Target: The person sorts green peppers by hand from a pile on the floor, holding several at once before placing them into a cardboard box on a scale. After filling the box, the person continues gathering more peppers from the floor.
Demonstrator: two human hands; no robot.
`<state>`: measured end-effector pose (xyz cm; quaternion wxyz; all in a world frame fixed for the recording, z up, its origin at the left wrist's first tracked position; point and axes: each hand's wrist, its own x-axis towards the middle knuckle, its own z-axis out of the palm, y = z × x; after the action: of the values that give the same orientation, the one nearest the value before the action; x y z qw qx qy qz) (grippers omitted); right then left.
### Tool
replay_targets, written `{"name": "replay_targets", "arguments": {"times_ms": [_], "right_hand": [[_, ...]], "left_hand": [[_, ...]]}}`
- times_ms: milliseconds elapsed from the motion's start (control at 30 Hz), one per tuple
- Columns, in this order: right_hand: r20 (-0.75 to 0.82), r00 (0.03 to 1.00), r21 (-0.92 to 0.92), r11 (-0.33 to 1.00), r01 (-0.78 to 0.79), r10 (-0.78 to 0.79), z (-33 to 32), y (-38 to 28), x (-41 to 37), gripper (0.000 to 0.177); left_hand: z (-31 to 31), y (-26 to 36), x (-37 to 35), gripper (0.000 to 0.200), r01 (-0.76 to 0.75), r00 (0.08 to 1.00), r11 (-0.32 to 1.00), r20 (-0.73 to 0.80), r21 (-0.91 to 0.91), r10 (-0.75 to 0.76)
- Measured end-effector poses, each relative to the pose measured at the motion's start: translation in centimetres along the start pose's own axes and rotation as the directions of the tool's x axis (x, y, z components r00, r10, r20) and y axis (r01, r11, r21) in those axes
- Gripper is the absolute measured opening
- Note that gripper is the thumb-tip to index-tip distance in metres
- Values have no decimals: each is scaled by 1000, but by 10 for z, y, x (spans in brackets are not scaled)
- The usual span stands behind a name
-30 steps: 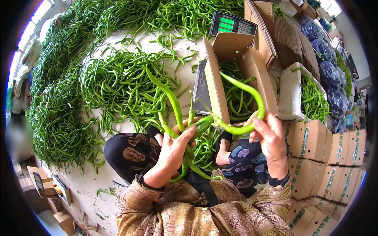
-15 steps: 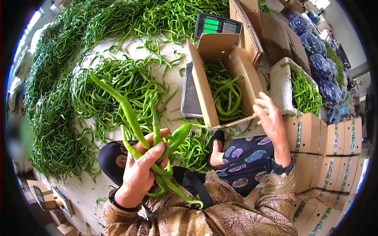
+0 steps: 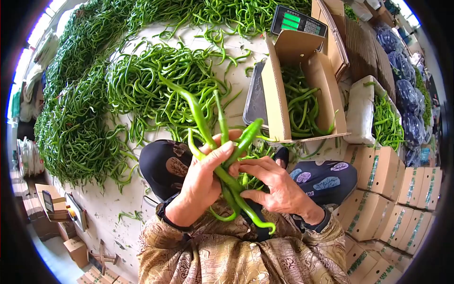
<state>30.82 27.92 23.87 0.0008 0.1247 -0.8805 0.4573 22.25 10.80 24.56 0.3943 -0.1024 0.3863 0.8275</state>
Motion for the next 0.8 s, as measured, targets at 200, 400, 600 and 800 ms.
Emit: {"name": "replay_targets", "arguments": {"times_ms": [200,400,600,800], "right_hand": [[-148,977,62,988,-144,152,30,-2,-3,28],[13,823,534,691,-486,568,-5,-11,3,27],[81,828,892,330,-309,556,0,19,20,26],[-57,835,842,475,-254,547,-11,5,17,17]], "left_hand": [[-10,-16,9,26,-78,994,997,-72,-9,77],[-1,-18,6,25,-80,992,996,-94,47,84],[3,-36,7,23,-59,996,990,-55,131,67],[-4,-36,13,22,-199,972,976,-111,86,208]]}}
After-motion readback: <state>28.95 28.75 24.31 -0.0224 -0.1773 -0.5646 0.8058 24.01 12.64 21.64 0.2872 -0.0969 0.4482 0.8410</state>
